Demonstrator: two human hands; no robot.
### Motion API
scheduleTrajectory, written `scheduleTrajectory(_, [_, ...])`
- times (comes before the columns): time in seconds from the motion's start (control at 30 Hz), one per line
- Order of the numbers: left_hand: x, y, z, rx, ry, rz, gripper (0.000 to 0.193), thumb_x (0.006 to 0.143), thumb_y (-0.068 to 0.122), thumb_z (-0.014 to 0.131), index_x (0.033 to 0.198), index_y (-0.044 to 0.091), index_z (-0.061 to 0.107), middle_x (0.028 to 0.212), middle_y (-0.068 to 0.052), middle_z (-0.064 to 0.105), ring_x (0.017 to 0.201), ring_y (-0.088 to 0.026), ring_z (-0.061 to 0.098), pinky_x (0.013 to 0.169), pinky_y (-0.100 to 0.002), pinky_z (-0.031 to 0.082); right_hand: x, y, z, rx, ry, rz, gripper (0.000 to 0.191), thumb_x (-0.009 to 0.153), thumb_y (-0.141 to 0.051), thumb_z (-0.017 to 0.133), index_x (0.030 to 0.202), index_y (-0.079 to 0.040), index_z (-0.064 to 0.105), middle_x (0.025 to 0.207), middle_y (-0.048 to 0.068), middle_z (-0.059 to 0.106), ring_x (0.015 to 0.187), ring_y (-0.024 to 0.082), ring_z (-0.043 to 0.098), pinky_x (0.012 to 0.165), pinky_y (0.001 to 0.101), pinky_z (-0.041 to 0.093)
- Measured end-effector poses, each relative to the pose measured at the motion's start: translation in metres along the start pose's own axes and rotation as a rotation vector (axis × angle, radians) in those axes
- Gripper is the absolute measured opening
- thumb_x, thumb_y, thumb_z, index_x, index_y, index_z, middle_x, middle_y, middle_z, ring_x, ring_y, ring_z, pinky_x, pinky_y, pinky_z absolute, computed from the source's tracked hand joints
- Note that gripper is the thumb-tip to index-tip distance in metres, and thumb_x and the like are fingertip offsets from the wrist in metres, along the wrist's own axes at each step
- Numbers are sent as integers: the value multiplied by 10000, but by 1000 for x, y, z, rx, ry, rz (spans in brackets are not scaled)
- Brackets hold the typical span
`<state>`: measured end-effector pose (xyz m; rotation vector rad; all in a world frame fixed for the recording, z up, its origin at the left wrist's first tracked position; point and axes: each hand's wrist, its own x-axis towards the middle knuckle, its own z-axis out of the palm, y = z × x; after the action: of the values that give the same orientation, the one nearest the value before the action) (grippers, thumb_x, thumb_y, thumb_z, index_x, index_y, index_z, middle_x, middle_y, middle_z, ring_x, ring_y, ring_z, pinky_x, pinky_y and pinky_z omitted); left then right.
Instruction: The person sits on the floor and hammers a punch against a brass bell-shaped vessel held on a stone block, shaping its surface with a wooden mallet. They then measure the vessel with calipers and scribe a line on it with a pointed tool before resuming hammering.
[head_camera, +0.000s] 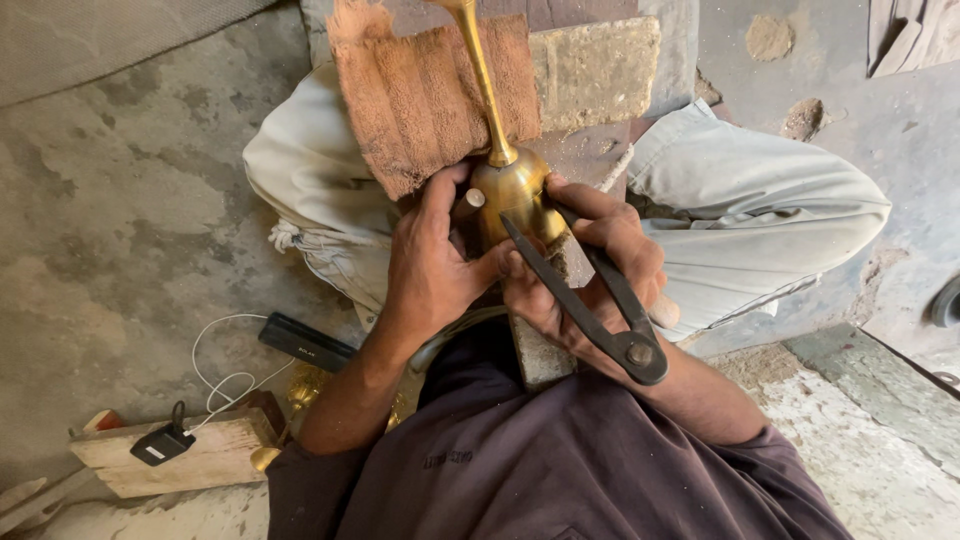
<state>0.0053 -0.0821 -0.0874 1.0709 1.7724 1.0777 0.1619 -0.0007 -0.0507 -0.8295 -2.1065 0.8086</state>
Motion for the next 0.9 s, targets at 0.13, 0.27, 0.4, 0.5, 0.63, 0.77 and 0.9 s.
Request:
scheduleTrajectory(0.13, [0,-1,1,-50,-15,-28,825,858,442,881,1435,20,469,1291,-188,690,1188,-343,731,978,-407,596,-1,-1,-6,-17,-42,-2,610,918,-173,847,1211,25,350,1189,315,638,1113,377,726,865,368,613])
scheduleTrajectory(0.27, [4,-2,-2,-5,-54,15,836,839,358,918,1436,-8,462,1278,-198,691,1205,-317,691,983,-404,565,-3,6,-5,55,-32,-13,591,923,-160,829,1210,11,342,1221,317,614,1171,375,700,897,390,620])
scheduleTrajectory(0.4, [11,-9,-13,-549,-242,-77,898,867,381,885,1481,-29,374,1360,-106,600,1259,-176,602,1081,-330,507,-10,19,-2,359,62,64,542,996,-181,751,1278,-48,307,1328,271,597,1224,322,689,1011,397,658])
scheduleTrajectory(0.5, [3,-7,-9,-537,-211,-254,931,828,364,876,1523,-18,388,1312,-92,588,1096,-162,538,893,-308,466,-22,21,-11,781,114,311,491,1063,-156,718,1343,-61,326,1319,286,599,1252,347,648,1125,462,601])
scheduleTrajectory(0.63, [-11,5,11,-303,20,-76,848,864,281,924,1450,-50,408,1384,-153,505,1274,-199,521,1053,-306,521,-35,20,-15,952,163,397,487,1060,-140,701,1369,-65,331,1313,289,585,1286,382,653,1124,488,586])
scheduleTrajectory(0.77, [-13,14,17,-280,58,-185,893,793,324,937,1398,-35,387,1268,-162,527,1159,-216,562,932,-313,567,-41,21,-10,985,164,349,480,1059,-123,682,1362,-69,313,1347,286,551,1324,376,621,1139,494,566])
scheduleTrajectory(0.9, [-6,16,17,-241,67,-17,881,834,344,930,1445,-50,432,1385,-182,526,1280,-258,599,1043,-381,572,-42,27,-8,874,93,235,490,1049,-106,687,1351,-85,301,1366,294,547,1345,358,601,1155,483,554])
